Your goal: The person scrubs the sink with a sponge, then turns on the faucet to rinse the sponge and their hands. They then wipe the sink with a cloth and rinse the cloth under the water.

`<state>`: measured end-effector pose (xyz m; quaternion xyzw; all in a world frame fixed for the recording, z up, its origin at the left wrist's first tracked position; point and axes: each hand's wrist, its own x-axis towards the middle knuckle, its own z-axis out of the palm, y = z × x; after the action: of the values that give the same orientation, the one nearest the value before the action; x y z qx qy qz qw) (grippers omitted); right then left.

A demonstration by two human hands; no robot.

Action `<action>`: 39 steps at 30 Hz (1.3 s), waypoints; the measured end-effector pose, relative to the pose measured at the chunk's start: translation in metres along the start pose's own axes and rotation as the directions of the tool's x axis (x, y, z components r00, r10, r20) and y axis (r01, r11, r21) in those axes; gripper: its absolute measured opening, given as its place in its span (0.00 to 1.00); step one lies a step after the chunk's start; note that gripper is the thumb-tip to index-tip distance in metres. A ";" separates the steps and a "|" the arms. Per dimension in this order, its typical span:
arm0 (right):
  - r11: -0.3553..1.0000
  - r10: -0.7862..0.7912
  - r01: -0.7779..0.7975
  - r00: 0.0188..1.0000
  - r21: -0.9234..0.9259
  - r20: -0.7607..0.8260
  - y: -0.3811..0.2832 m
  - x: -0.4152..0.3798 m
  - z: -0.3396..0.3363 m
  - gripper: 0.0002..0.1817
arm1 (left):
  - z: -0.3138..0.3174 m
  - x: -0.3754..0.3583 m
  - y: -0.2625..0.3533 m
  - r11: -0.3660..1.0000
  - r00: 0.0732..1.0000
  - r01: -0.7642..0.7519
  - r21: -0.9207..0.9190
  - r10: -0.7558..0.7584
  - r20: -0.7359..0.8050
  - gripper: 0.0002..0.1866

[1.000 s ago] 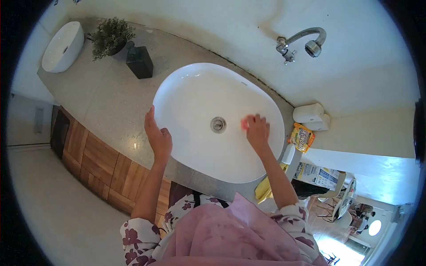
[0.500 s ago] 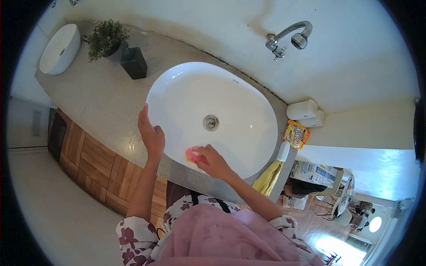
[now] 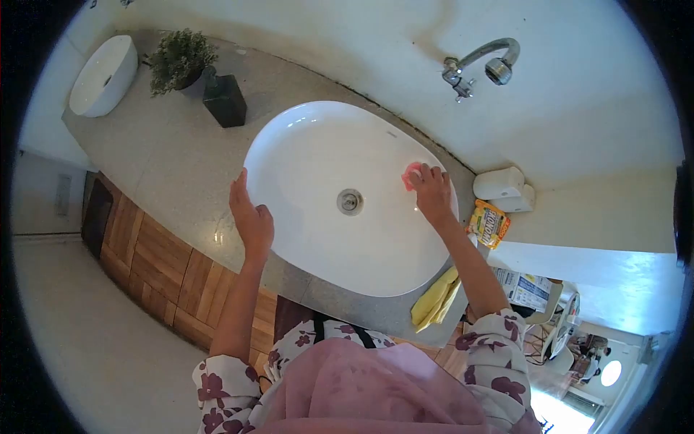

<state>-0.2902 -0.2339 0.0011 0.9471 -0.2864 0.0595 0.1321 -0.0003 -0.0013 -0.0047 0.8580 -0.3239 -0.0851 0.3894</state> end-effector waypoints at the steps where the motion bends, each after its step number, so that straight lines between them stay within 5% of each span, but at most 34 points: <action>1: 1.000 -0.005 0.005 1.000 0.007 -0.002 -0.006 0.000 0.002 0.17 | 0.000 0.000 0.001 1.000 1.000 0.007 -0.009 -0.007 0.001 0.40; 4: 0.981 0.175 -0.189 0.959 0.041 0.224 -0.028 -0.024 0.001 0.16 | -0.001 0.000 0.001 1.000 1.000 0.024 -0.021 -0.024 0.006 0.40; 9: 0.890 0.138 -0.322 0.865 0.323 0.483 -0.072 -0.085 -0.040 0.17 | 0.001 0.001 -0.001 0.998 0.999 0.040 -0.049 -0.040 -0.007 0.40; 11: 0.761 0.001 -0.384 0.806 0.523 0.591 -0.089 -0.084 -0.051 0.20 | 0.000 0.000 0.000 0.998 0.999 0.034 -0.056 -0.034 -0.004 0.40; 13: 0.606 -0.112 -0.403 0.811 0.686 0.574 -0.117 -0.070 -0.049 0.21 | 0.000 -0.001 0.002 0.997 1.000 0.029 -0.069 -0.029 -0.011 0.41; 16: 0.467 -0.065 -0.320 0.918 0.825 0.392 -0.173 -0.022 -0.038 0.20 | 0.004 0.000 -0.005 0.997 1.000 -0.012 -0.072 0.010 -0.027 0.41; 19: 0.624 0.061 -0.069 0.997 0.779 0.040 -0.215 0.040 0.007 0.17 | 0.004 0.001 -0.006 0.997 0.998 -0.037 -0.063 0.034 -0.043 0.41; 23: 0.861 0.149 -0.117 0.989 0.494 -0.025 -0.189 0.109 0.038 0.12 | 0.003 0.001 -0.005 0.998 0.999 -0.033 -0.062 0.032 -0.020 0.41; 27: 0.924 0.235 -0.191 0.967 0.332 -0.097 -0.110 0.080 0.038 0.15 | 0.002 0.002 -0.004 0.998 0.999 -0.040 -0.058 0.039 -0.008 0.41; 29: 0.945 0.245 -0.228 0.968 0.233 -0.049 -0.078 0.037 0.029 0.16 | 0.002 0.000 -0.004 0.997 1.000 -0.018 -0.078 0.018 -0.004 0.41; 33: 0.971 0.232 -0.240 0.923 -0.012 0.308 -0.061 -0.066 -0.014 0.17 | 0.002 0.000 -0.004 0.998 1.000 0.004 -0.056 -0.004 0.002 0.42; 35: 0.967 0.188 -0.251 0.806 0.036 0.561 -0.079 -0.089 -0.051 0.18 | -0.001 -0.001 0.001 0.994 1.000 0.028 -0.104 -0.028 0.003 0.42; 39: 0.768 -0.042 -0.418 0.723 0.485 0.689 -0.119 -0.074 -0.096 0.20 | 0.000 0.001 -0.001 0.993 0.999 0.037 -0.111 -0.037 0.002 0.42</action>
<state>-0.2885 -0.0719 0.0533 0.8571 -0.3793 -0.1785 -0.2994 0.0011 -0.0015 -0.0054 0.8408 -0.3030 -0.1102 0.4349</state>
